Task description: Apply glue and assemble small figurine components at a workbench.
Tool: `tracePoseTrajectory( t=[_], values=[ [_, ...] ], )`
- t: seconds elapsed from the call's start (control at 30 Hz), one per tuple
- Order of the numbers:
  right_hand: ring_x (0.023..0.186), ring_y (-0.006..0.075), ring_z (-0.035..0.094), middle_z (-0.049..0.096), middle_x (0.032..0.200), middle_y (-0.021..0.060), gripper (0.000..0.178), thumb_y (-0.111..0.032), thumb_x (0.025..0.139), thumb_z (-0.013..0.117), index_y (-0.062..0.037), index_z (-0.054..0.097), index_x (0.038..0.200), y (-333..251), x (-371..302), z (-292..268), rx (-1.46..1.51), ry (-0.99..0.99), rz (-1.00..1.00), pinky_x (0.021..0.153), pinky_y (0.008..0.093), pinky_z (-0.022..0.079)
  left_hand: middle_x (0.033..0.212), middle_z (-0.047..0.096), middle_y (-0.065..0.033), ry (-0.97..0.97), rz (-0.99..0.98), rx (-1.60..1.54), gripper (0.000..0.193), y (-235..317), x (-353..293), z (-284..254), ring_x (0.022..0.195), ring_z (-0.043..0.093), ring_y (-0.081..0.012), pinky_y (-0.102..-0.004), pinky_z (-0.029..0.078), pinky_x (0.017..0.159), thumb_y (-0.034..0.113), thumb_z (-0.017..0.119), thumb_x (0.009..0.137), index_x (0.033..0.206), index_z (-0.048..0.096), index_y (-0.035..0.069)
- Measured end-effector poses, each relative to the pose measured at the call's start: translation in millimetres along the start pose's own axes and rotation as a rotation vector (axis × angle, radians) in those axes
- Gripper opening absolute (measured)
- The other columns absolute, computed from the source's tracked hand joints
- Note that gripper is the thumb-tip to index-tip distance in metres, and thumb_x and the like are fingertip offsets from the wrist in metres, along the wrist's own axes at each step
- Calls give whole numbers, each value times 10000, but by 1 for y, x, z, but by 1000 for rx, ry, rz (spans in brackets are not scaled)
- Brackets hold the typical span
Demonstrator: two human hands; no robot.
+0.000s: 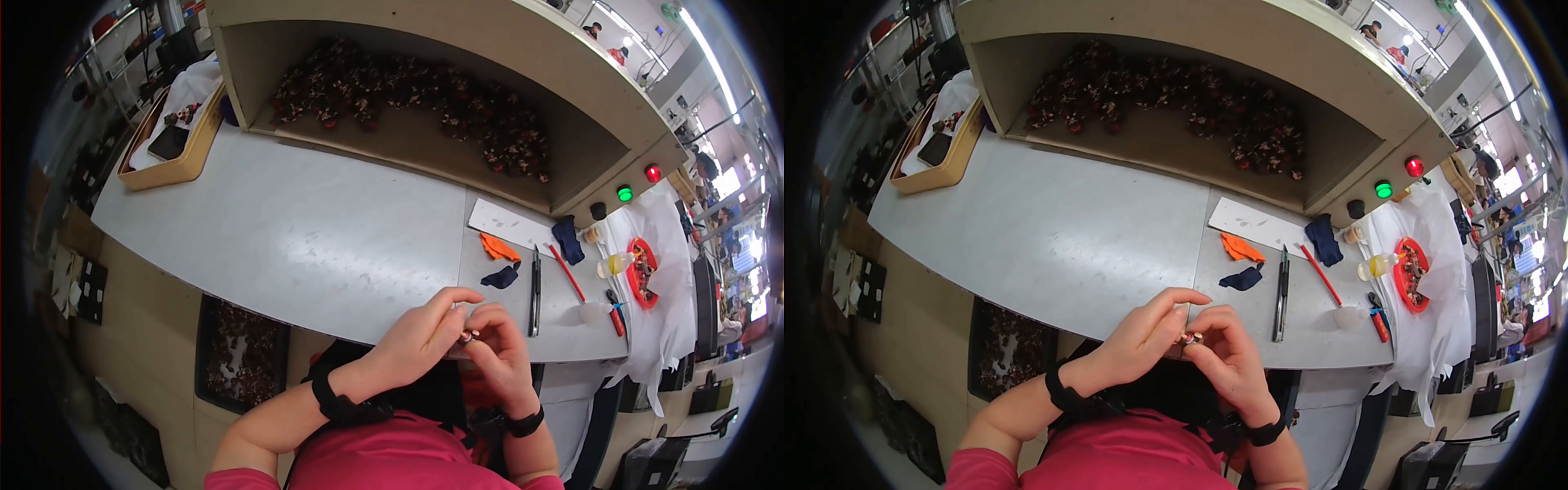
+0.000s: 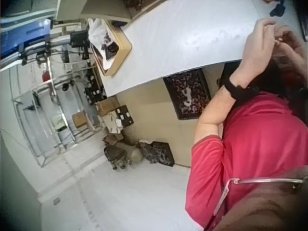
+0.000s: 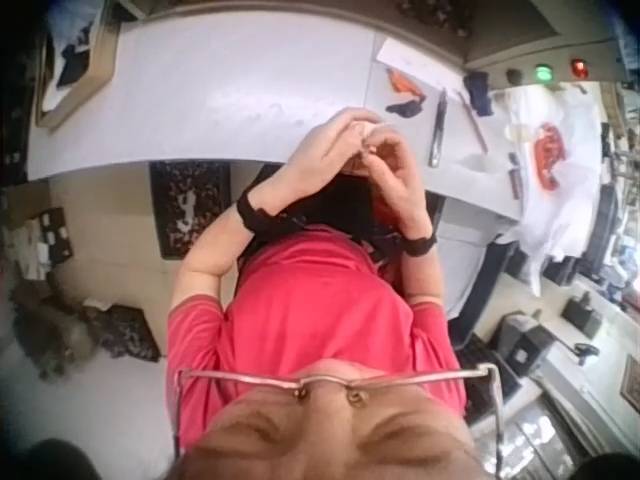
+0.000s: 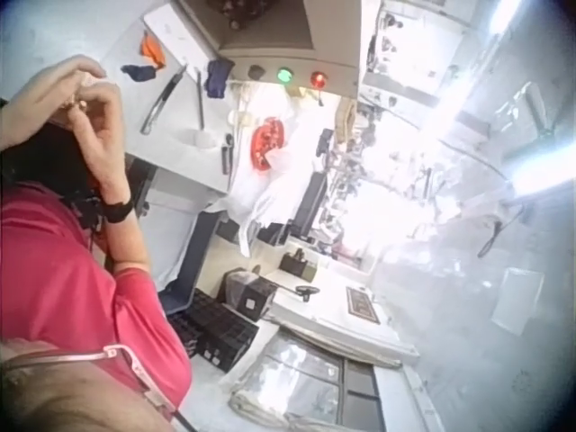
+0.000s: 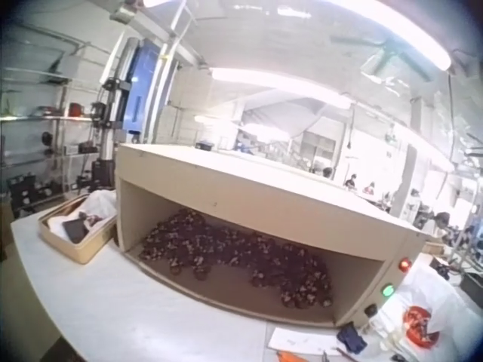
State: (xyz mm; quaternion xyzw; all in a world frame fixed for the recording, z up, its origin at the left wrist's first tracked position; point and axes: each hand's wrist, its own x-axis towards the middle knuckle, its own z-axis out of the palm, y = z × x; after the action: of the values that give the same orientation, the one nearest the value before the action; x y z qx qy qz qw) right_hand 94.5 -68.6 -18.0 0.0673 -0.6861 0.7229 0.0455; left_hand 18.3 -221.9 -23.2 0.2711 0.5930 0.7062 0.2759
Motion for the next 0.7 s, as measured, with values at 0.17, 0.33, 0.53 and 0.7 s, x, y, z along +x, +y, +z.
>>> tracePoseTrajectory(
  t=[0.17,0.33,0.53,0.7],
  values=[
    [704,118,550,588,774,51,174,-172,997,447,-19,524,1021,-14,-1,-5,-184,160,355,683,275,460,774,540,-33,60,67,164,377,3,-4,2,718,534,-114,-276,442,679,256,336,1050,1334,424,24],
    [601,287,556,556,659,171,398,-296,1024,408,35,569,872,-21,12,9,-529,98,181,602,361,437,739,521,-51,90,157,320,417,-3,-7,6,692,532,-157,-293,448,673,289,364,1050,1367,369,18],
    [595,224,550,581,671,146,412,-298,1031,398,36,599,899,-15,15,12,-370,194,227,571,362,434,836,647,-119,146,180,519,335,14,-6,9,768,644,-215,-319,487,699,213,378,1034,1298,477,33],
    [588,184,533,571,647,102,458,-331,1038,374,29,594,859,-13,15,4,-383,158,255,563,336,427,957,684,-144,87,27,424,349,18,1,7,900,671,-216,-306,504,793,225,371,1037,1234,566,13]
  ],
)
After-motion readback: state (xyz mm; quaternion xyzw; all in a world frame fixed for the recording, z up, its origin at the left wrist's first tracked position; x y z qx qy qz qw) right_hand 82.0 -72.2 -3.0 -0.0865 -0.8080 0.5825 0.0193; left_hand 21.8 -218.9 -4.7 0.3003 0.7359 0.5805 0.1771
